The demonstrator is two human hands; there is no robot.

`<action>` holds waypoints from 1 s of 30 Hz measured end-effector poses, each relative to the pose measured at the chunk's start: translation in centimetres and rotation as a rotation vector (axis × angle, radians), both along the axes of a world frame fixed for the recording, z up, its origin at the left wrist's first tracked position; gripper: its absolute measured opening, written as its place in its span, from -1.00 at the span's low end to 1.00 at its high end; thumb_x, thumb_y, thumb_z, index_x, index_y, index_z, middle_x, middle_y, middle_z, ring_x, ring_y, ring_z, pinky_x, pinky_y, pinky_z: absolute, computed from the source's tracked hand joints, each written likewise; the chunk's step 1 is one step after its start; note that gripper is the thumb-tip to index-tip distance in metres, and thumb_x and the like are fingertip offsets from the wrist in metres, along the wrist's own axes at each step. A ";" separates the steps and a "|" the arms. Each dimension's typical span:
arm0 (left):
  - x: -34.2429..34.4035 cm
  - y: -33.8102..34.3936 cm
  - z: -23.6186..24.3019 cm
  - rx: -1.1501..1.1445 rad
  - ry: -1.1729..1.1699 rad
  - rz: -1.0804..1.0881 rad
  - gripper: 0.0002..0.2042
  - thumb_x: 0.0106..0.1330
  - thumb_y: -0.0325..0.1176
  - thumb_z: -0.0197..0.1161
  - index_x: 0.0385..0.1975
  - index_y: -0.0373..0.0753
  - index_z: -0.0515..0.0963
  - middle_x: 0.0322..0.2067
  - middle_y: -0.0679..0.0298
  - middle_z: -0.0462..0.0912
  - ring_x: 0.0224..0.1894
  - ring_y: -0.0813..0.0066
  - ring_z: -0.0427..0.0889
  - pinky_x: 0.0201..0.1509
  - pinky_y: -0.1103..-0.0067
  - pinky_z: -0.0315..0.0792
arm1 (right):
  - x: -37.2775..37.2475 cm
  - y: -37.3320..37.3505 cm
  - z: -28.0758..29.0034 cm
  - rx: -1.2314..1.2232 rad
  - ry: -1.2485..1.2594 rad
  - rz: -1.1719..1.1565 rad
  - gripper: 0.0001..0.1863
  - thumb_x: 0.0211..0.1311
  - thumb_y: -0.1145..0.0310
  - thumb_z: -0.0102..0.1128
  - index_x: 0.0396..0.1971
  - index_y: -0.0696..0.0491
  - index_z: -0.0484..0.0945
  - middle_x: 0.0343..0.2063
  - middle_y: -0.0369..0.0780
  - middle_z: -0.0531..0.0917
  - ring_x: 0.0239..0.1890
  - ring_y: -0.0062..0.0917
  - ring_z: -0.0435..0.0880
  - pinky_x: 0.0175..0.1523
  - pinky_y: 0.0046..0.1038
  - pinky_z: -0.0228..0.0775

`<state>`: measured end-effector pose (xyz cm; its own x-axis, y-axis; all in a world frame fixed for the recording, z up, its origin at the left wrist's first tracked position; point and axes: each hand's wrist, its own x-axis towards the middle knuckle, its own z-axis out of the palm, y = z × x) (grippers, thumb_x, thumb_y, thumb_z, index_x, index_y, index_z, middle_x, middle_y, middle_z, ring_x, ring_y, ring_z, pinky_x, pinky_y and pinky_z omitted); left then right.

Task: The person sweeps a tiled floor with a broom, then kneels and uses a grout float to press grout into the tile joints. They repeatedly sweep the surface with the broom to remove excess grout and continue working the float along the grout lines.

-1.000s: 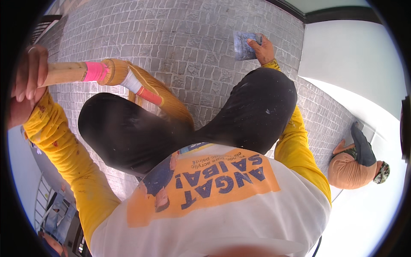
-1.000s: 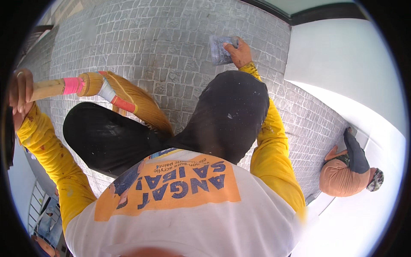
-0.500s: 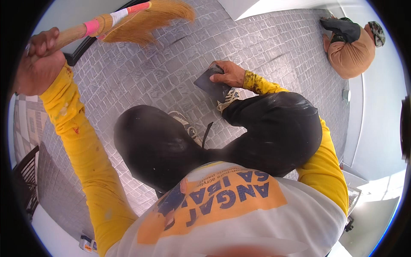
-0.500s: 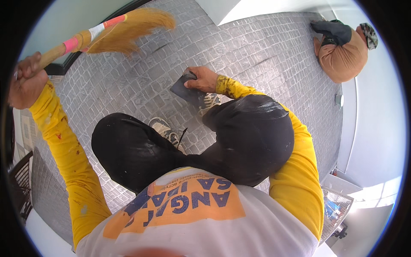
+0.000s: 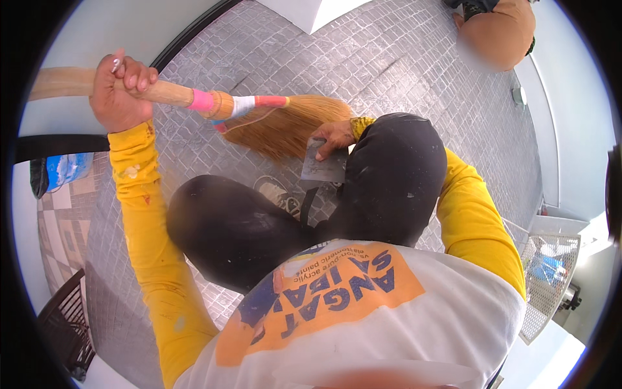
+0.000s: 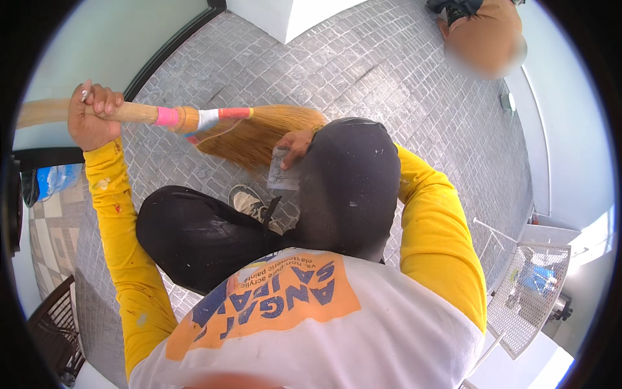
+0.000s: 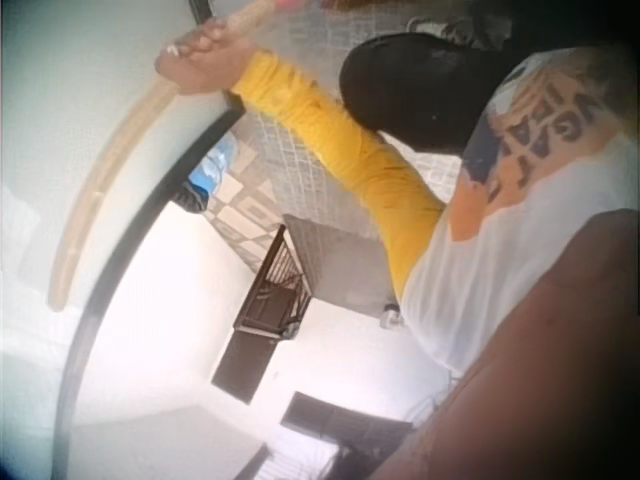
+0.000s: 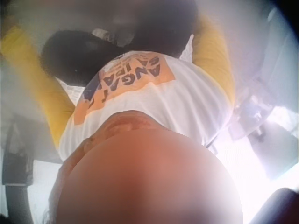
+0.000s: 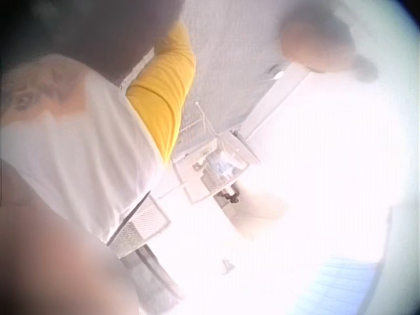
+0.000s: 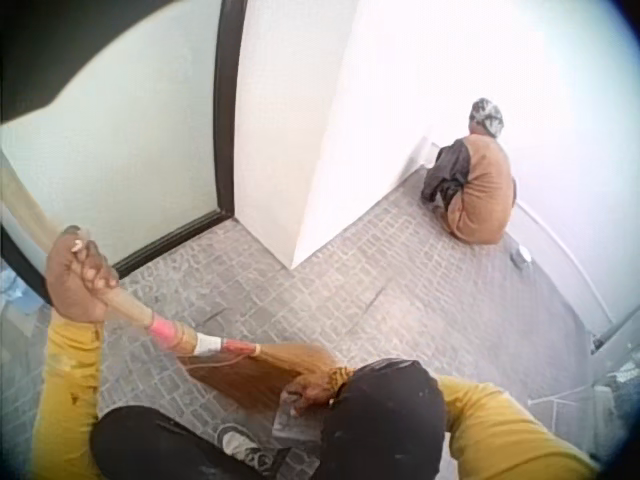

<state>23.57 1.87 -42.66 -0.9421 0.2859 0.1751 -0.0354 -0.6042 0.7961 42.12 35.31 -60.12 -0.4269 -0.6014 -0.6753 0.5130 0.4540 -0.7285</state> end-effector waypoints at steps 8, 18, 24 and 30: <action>2.8 -11.3 6.0 -0.299 0.251 0.091 -0.75 0.36 -0.30 -0.04 -0.58 -0.10 0.17 -0.60 0.37 0.17 -0.49 0.55 0.20 -0.15 0.48 0.17 | -6.4 14.4 -8.5 0.613 0.582 -0.681 -0.31 0.05 0.03 0.31 0.05 0.28 0.45 -0.12 -0.02 0.64 -0.07 -0.29 0.62 0.09 -0.34 0.41; 5.8 -11.5 0.1 -0.459 -0.058 0.584 -0.73 0.32 -0.29 0.07 -0.63 -0.11 0.25 -0.66 0.39 0.21 -0.55 0.54 0.24 -0.22 0.46 0.24 | -11.5 26.4 -12.9 0.940 0.681 -0.513 -0.41 0.16 0.03 0.14 0.06 0.17 0.43 -0.05 0.11 0.58 0.06 -0.02 0.53 0.16 -0.21 0.36; 4.2 -10.3 0.1 -0.539 -0.087 0.641 -0.72 0.32 -0.27 0.09 -0.64 -0.11 0.26 -0.67 0.40 0.21 -0.56 0.55 0.23 -0.19 0.46 0.24 | -12.1 28.6 -14.3 0.824 0.734 -0.614 -0.43 0.18 0.10 0.13 0.12 0.12 0.40 -0.03 0.09 0.58 0.07 -0.06 0.53 0.15 -0.23 0.37; 2.3 -8.7 -0.3 -0.584 -0.089 0.667 -0.70 0.33 -0.27 0.10 -0.65 -0.13 0.27 -0.66 0.39 0.21 -0.55 0.54 0.24 -0.21 0.47 0.23 | -12.4 28.6 -14.3 0.763 0.716 -0.426 -0.49 0.18 0.11 0.12 0.09 0.07 0.42 -0.09 0.09 0.60 0.01 -0.02 0.56 0.10 -0.18 0.39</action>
